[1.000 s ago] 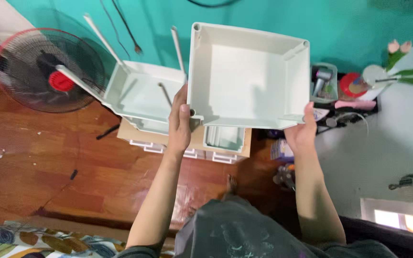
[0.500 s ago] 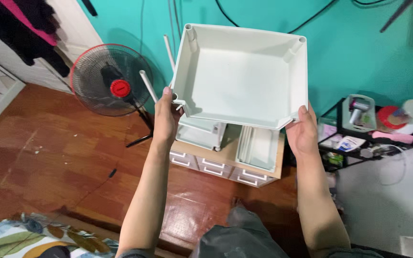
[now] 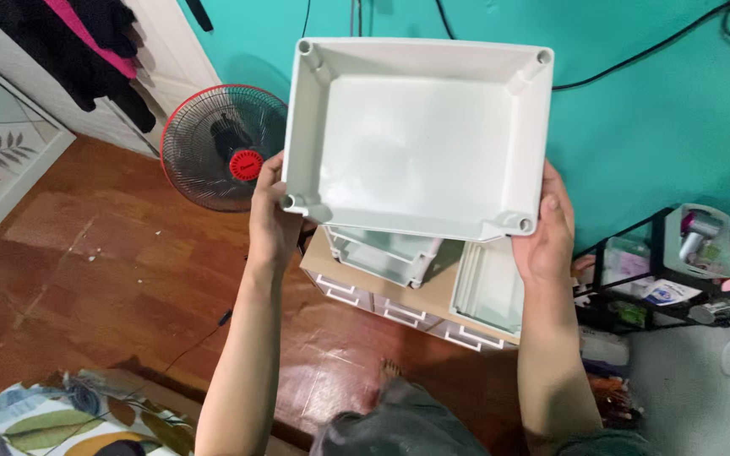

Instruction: The person assembles a white plastic storage unit by inserting vertical poles into the corners of stacked trays. They handle the trays and poles by hand, aligning and pressing components together to form a multi-tiered structure.

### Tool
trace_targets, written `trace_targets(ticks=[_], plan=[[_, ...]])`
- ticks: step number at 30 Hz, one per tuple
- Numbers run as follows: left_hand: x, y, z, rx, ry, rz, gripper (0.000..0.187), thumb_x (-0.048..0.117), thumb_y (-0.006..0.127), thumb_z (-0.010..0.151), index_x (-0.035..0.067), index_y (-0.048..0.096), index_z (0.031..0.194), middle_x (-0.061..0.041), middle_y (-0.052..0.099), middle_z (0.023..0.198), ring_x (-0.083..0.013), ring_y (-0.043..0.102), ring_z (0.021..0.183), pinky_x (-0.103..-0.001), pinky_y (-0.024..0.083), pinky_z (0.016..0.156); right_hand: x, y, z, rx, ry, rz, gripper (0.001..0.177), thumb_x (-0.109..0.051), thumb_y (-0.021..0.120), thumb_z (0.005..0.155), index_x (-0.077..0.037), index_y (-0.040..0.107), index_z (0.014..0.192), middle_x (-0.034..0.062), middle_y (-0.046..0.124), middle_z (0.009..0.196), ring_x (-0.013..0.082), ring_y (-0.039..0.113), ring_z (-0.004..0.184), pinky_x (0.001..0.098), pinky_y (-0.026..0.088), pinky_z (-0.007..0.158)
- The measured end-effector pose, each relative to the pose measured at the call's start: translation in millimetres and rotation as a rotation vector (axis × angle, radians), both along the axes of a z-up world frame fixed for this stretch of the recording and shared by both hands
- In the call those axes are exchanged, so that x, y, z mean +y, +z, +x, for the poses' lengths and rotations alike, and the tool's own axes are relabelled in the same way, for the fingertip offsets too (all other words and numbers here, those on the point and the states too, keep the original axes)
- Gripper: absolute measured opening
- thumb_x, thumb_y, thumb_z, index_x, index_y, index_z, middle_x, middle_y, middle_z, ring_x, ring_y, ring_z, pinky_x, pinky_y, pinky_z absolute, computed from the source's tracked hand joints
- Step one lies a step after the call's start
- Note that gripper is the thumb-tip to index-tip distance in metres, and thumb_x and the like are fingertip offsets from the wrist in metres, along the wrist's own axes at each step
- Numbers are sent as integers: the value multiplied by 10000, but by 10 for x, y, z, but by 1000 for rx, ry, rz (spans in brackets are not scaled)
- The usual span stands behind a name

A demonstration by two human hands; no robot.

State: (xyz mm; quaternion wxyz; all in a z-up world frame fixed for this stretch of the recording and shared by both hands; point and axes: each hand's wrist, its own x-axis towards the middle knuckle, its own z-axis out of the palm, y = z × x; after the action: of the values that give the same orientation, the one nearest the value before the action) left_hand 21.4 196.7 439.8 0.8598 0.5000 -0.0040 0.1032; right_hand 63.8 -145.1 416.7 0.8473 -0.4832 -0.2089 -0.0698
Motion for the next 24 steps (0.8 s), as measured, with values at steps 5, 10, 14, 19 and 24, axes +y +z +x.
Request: trace_targets(ticks=[5, 10, 14, 19, 24], plan=[[419, -120, 51, -89, 30, -11, 477, 90, 369, 813, 45, 445, 1281, -90, 526, 1314, -189, 522, 1209, -346, 433, 1033, 368, -66, 134, 152, -44, -40, 564, -245, 646, 950, 17, 401, 1385, 137, 566, 1265, 196, 554, 1192, 348, 441, 1044], [791, -329, 101, -126, -34, -27, 494, 59, 353, 799, 49, 443, 1284, -104, 524, 1276, -206, 510, 1206, -370, 423, 1057, 668, -4, 29, 212, -45, -71, 486, -123, 587, 901, -8, 383, 1326, 162, 588, 1281, 176, 572, 1188, 333, 450, 1036], [1021, -425, 112, -115, -67, -29, 496, 7, 360, 799, 23, 441, 1288, -91, 512, 1287, -194, 494, 1210, -344, 412, 1044, 932, 5, -249, 164, -105, -93, 539, -101, 566, 891, 22, 372, 1378, 180, 585, 1277, 205, 567, 1185, 340, 442, 1021], [1475, -562, -79, 75, -117, 74, 359, 47, 411, 900, 46, 448, 1257, -76, 525, 1212, -174, 521, 1113, -325, 443, 962, 1299, -200, -628, 205, -168, -199, 682, -100, 523, 774, 48, 413, 1430, 121, 576, 1255, 184, 563, 1170, 321, 450, 1034], [1867, -928, -178, 51, -229, 287, 366, 88, 462, 957, 41, 455, 1319, -73, 538, 1213, -148, 503, 1114, -288, 411, 977, 1612, -656, -902, 329, -182, -201, 681, -80, 537, 715, 28, 438, 1380, 97, 572, 1201, 183, 564, 1119, 330, 468, 995]])
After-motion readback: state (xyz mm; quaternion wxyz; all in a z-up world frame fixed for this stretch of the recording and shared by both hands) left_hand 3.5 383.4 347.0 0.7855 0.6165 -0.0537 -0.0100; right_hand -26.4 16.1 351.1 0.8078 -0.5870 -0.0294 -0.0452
